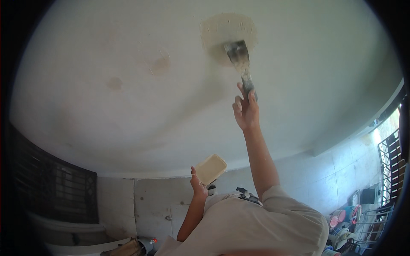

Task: The person applies filler material to a hole in a wall using a spatula.

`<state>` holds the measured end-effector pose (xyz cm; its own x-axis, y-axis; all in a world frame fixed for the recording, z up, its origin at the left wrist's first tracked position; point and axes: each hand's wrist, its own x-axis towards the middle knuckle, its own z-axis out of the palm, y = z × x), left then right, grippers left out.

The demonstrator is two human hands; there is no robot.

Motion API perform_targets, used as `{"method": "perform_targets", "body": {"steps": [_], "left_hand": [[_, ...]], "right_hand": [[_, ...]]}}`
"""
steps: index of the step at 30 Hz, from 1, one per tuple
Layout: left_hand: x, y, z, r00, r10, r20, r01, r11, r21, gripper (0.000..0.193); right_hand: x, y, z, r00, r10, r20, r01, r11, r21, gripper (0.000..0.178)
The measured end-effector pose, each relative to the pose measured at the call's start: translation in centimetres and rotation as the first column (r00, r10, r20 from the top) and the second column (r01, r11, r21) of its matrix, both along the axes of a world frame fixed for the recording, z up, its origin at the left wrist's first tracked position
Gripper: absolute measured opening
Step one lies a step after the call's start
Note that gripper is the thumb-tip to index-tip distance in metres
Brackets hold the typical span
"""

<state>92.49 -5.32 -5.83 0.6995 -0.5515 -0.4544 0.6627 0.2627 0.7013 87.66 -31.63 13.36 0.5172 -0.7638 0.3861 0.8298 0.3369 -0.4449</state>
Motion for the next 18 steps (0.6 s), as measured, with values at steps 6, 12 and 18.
{"method": "perform_targets", "body": {"steps": [6,12,18], "left_hand": [[-1.6,0.6,0.9,0.999,0.035,-0.028,-0.034,0.999,0.028,0.063],[-0.8,-0.5,0.4,0.998,0.060,-0.020,-0.058,0.995,0.080,0.063],[-1.5,0.6,-1.1,0.999,0.007,-0.036,-0.007,1.000,-0.022,0.062]], "right_hand": [[0.5,-0.7,-0.8,0.998,-0.047,-0.043,0.050,0.997,0.062,0.037],[1.0,-1.7,-3.4,1.000,-0.002,-0.009,0.003,0.998,0.070,0.037],[0.8,-1.2,-1.0,0.998,0.025,-0.054,-0.021,0.997,0.074,0.037]]}}
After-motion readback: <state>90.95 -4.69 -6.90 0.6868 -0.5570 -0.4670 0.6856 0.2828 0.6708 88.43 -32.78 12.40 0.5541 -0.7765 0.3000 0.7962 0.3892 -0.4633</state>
